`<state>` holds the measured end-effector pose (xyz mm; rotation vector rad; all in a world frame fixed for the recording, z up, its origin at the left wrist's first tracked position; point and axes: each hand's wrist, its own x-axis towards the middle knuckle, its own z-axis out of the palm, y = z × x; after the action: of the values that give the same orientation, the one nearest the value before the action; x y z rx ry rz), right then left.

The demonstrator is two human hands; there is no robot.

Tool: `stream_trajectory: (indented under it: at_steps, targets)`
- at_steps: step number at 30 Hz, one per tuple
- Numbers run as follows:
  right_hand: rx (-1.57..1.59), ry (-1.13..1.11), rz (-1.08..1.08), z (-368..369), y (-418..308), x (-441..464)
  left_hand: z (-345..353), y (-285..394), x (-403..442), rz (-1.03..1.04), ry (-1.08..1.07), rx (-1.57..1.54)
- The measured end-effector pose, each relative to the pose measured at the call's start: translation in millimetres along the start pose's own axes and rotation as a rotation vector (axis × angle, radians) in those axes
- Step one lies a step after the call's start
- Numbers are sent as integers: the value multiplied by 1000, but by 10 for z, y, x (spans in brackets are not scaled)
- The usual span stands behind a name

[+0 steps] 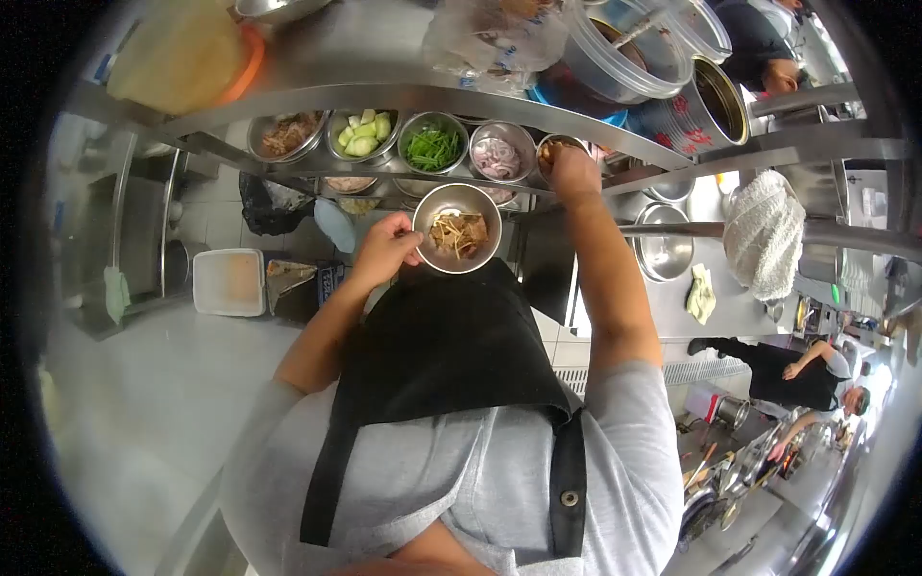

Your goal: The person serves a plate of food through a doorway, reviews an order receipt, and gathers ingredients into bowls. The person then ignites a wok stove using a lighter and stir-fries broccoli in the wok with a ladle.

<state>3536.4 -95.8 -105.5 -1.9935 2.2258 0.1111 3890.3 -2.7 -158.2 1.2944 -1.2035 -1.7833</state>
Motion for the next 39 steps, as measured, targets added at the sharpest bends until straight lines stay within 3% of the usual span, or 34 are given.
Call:
stream_trajectory:
  at_steps: [5,9,11,13,15,17,20,23,24,28,39]
  targets:
    - [30,162,-3,253,220,163,-99,35,59,9,-28,26]
    - [527,292,-104,-162,-298,-129,-189,53,44,-70,-32,-35]
    - [785,38,-212,-376,-822,-389,-259,45,19,-74,-4,-44]
    - [569,-67,-209,-611,-1329,-457,-326,67,-6,-53,30,-82]
    - [737,27,-267,-434,-1618,-208,-423,98,-60,-56,63,-67]
    - [596,147,-248,-370,-1958,19,-546,146,-113,-53,94,-52]
    - [553,48,-238,296,-2168,637,-694,168,-205,-75,106,2]
    - [658,85,-263,509,-2018,925,-753,163,-285,-62,158,21]
    - [788,-117,-148,-44,-2116,694,-781,129,-297,-65,170,11]
    - [1384,-136,21,-439,-1636,400,-874,-1,-312,-61,159,-25]
    - [1495,-70,154,-246,-1119,-37,-957,-122,-196,-82,99,-38]
